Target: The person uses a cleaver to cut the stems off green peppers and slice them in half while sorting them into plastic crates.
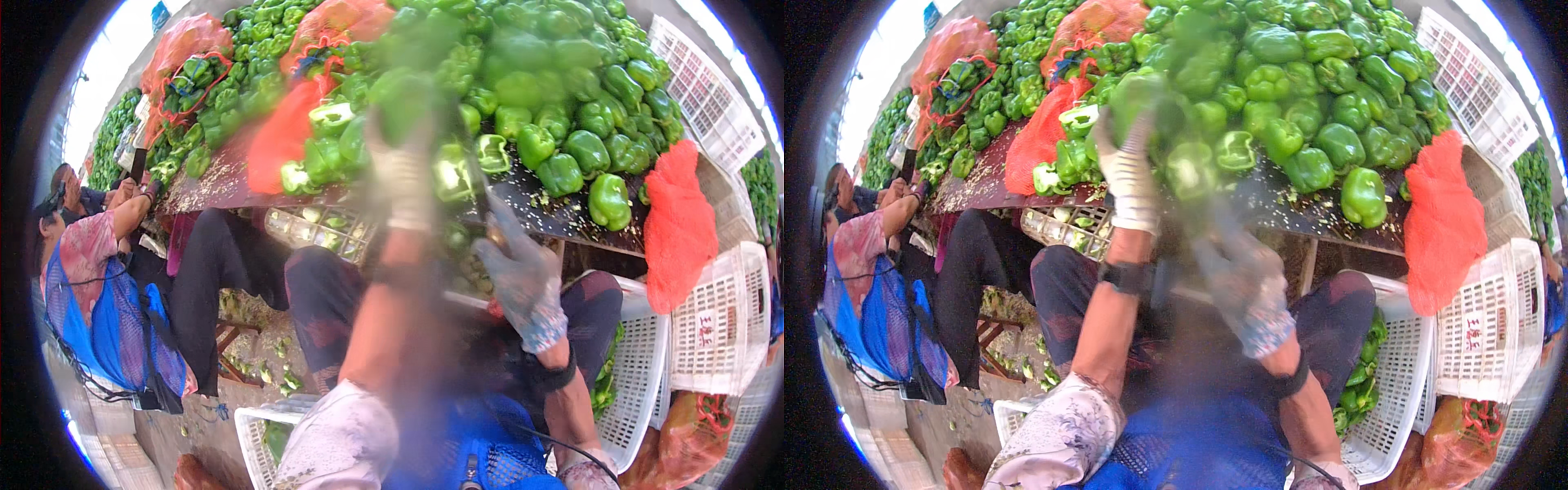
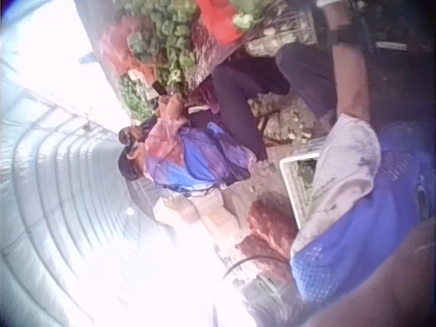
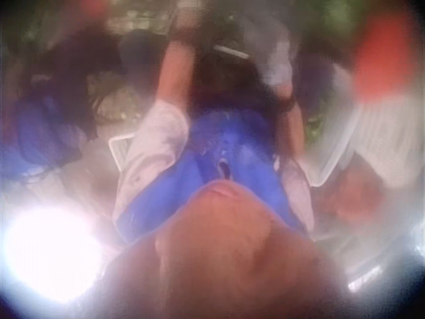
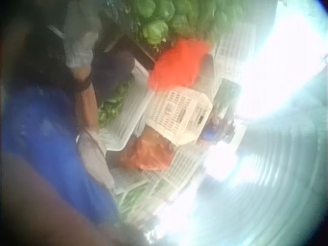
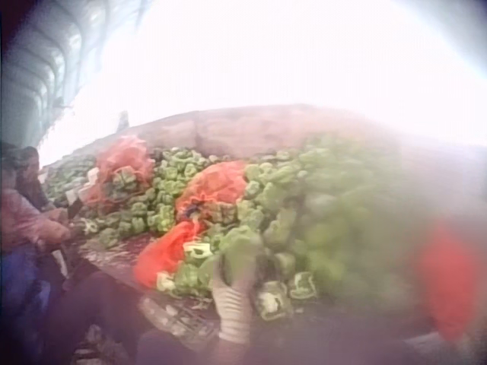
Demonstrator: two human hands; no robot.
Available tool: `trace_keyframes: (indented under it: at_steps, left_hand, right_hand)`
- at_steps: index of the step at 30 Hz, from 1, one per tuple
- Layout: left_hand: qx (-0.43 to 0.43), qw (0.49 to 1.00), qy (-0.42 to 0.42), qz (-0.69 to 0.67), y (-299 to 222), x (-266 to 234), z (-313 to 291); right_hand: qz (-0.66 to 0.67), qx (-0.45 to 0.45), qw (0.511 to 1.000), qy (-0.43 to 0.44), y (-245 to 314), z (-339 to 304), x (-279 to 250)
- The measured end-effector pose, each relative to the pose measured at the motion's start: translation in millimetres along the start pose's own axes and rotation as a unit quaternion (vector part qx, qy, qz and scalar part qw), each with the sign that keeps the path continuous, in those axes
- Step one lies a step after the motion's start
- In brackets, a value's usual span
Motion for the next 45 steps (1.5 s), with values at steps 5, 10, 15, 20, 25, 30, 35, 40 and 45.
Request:
trace_keyframes:
  at_steps: [5,10,15,20,25,30,35,40,45]
  left_hand:
    - [0.082,0.984,-0.102,0.124,-28,-59,66]
    - [0.045,0.993,-0.097,0.056,-29,-57,73]
    - [0.13,0.981,-0.017,0.141,-1,0,100]
    - [0.281,0.869,0.03,0.406,30,46,147]
    - [0.03,0.564,0.236,0.79,116,68,190]
    - [0.071,0.509,0.303,0.802,133,71,238]
    - [0.251,0.363,0.427,0.789,145,136,183]
    - [0.212,0.259,0.54,0.772,200,130,166]
    - [0.256,0.271,0.547,0.75,197,135,170]
  right_hand:
    - [-0.061,-0.188,0.98,-0.004,39,48,49]
    - [-0.079,-0.198,0.977,-0.025,33,52,71]
    - [-0.143,-0.174,0.973,-0.046,24,82,34]
    - [-0.141,-0.037,0.988,0.046,21,116,-15]
    - [-0.057,-0.01,0.99,-0.132,-42,87,-51]
    - [0.052,0.171,0.976,-0.127,-106,63,-63]
    - [0.09,0.189,0.968,-0.137,-129,59,-65]
    - [0.135,0.189,0.965,-0.124,-130,55,-65]
    - [0.087,0.149,0.979,-0.11,-130,52,-68]
Point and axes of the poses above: each hand's wrist, its own z-axis towards the middle knuckle, its own x-axis out of the palm, y = z × x, the point moved 6 cm from there along z, towards the middle knuckle, and after that the axes turned 4 degrees about -z, right-handed, at the moved point
